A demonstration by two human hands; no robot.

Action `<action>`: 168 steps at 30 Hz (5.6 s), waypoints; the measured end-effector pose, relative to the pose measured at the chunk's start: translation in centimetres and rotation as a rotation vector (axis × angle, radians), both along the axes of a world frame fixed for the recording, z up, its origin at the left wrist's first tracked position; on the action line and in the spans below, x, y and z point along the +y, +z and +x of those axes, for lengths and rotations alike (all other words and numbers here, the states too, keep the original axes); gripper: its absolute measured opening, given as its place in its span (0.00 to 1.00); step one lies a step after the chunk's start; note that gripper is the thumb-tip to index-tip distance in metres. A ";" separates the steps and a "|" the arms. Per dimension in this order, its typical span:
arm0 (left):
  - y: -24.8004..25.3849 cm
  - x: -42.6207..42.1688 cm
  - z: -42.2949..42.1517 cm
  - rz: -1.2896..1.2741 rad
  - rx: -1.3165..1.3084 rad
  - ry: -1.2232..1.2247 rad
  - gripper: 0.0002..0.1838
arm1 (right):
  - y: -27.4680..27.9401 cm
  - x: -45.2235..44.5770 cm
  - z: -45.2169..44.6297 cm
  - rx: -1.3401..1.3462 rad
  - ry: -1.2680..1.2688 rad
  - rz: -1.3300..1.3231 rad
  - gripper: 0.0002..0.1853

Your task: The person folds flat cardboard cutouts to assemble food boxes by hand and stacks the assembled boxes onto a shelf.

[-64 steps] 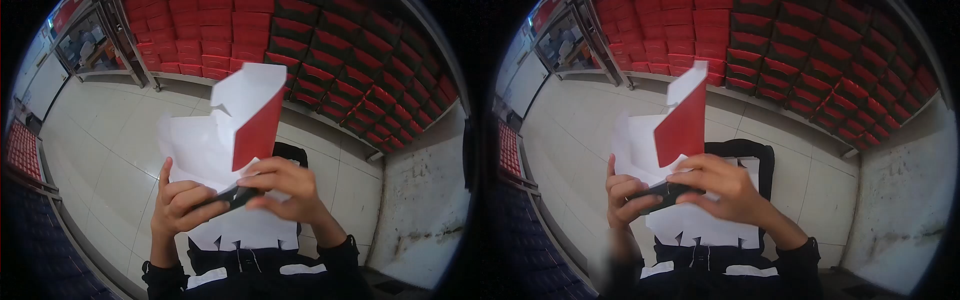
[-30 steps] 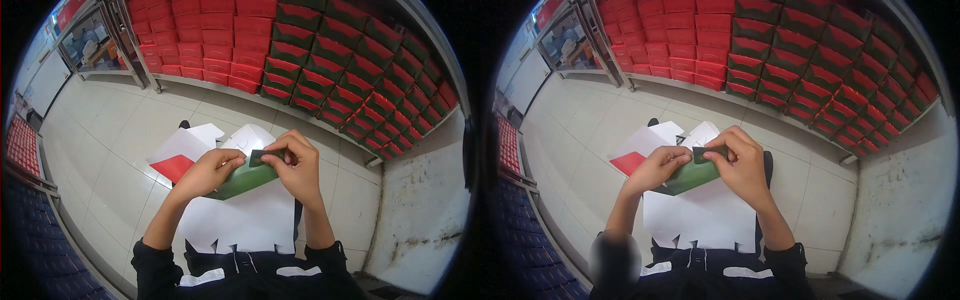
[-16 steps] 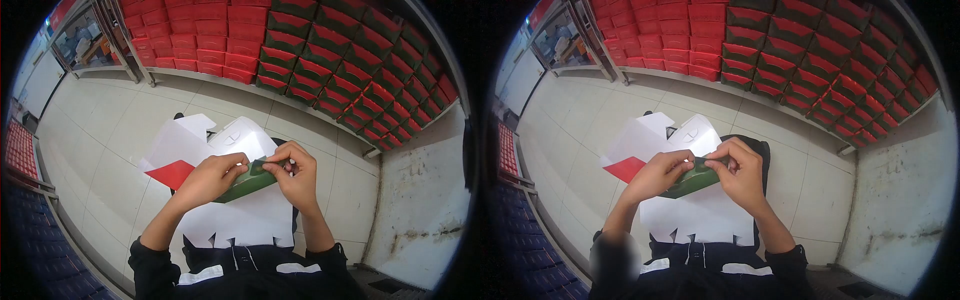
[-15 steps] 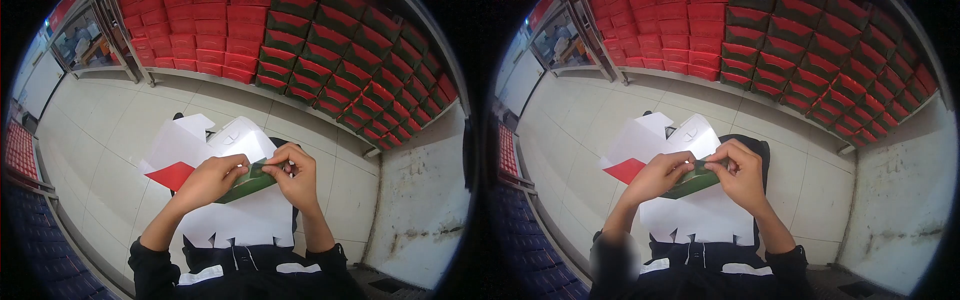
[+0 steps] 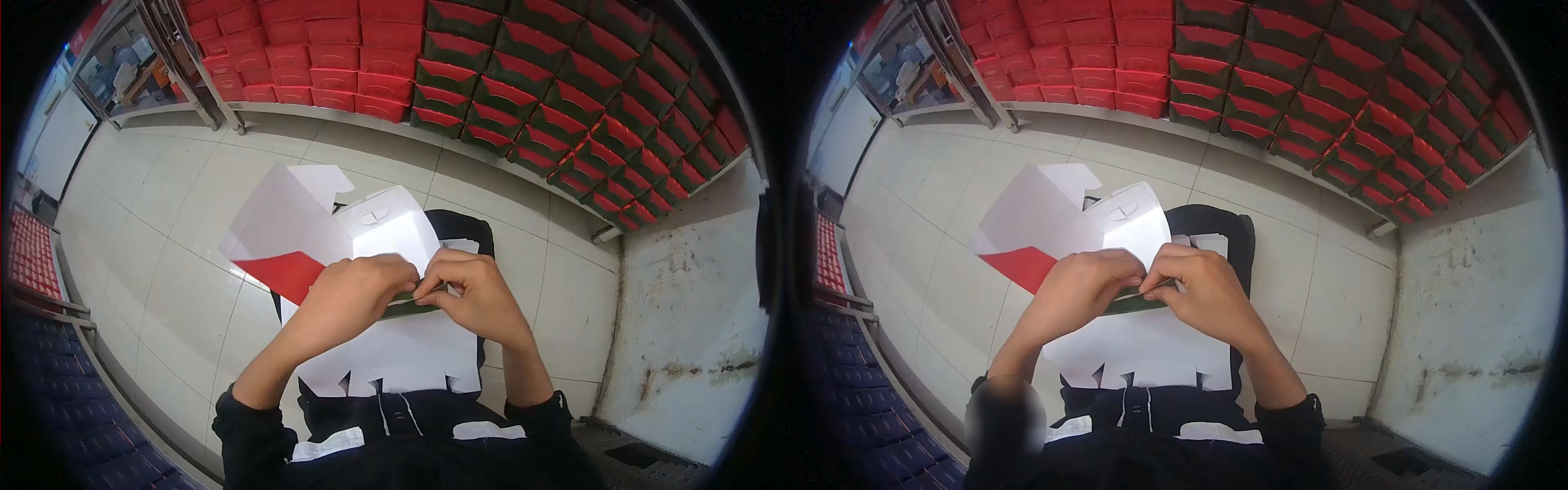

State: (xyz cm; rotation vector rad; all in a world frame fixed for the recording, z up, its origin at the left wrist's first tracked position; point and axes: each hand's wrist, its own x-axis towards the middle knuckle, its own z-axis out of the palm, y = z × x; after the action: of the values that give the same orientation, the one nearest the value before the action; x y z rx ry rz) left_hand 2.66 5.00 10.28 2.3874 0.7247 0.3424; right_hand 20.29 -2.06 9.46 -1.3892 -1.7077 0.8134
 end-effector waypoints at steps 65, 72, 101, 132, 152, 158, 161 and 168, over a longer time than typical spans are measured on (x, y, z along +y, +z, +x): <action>-5.5 -6.4 -4.1 -0.078 -0.770 0.561 0.48 | -3.4 0.3 -7.9 -0.404 0.080 -0.312 0.21; -9.6 -5.1 -5.0 -0.306 -0.702 0.823 0.12 | -7.5 -3.7 -5.9 -0.195 -0.947 0.790 0.13; -15.0 -7.7 -10.5 -0.335 -0.341 0.285 0.37 | -7.5 -12.3 -1.0 -0.243 -0.106 -0.336 0.40; -8.1 -0.5 -4.5 0.186 0.537 -0.433 0.62 | -7.3 -6.0 -0.3 -0.709 0.224 -0.213 0.48; -10.1 -5.7 -7.2 -0.728 -0.381 0.514 0.48 | -6.4 -7.8 -0.4 -0.395 0.190 -0.504 0.41; -11.0 -8.4 -5.0 -1.005 -0.800 0.753 0.37 | -7.2 -3.2 -2.9 -0.133 0.296 -0.537 0.42; -12.4 -8.2 -5.4 -0.882 -0.807 0.647 0.35 | -9.2 -0.9 -4.7 0.081 0.274 -0.470 0.40; -13.9 -8.0 -6.8 -0.870 -0.795 0.489 0.33 | -8.8 0.7 -4.5 0.127 0.429 -0.594 0.38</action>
State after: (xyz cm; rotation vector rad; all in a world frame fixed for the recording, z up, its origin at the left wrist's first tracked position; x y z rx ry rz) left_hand -4.10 -2.98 -3.57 1.0976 0.8174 0.8915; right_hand 15.79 -1.34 0.61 -1.3028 -1.7628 1.7198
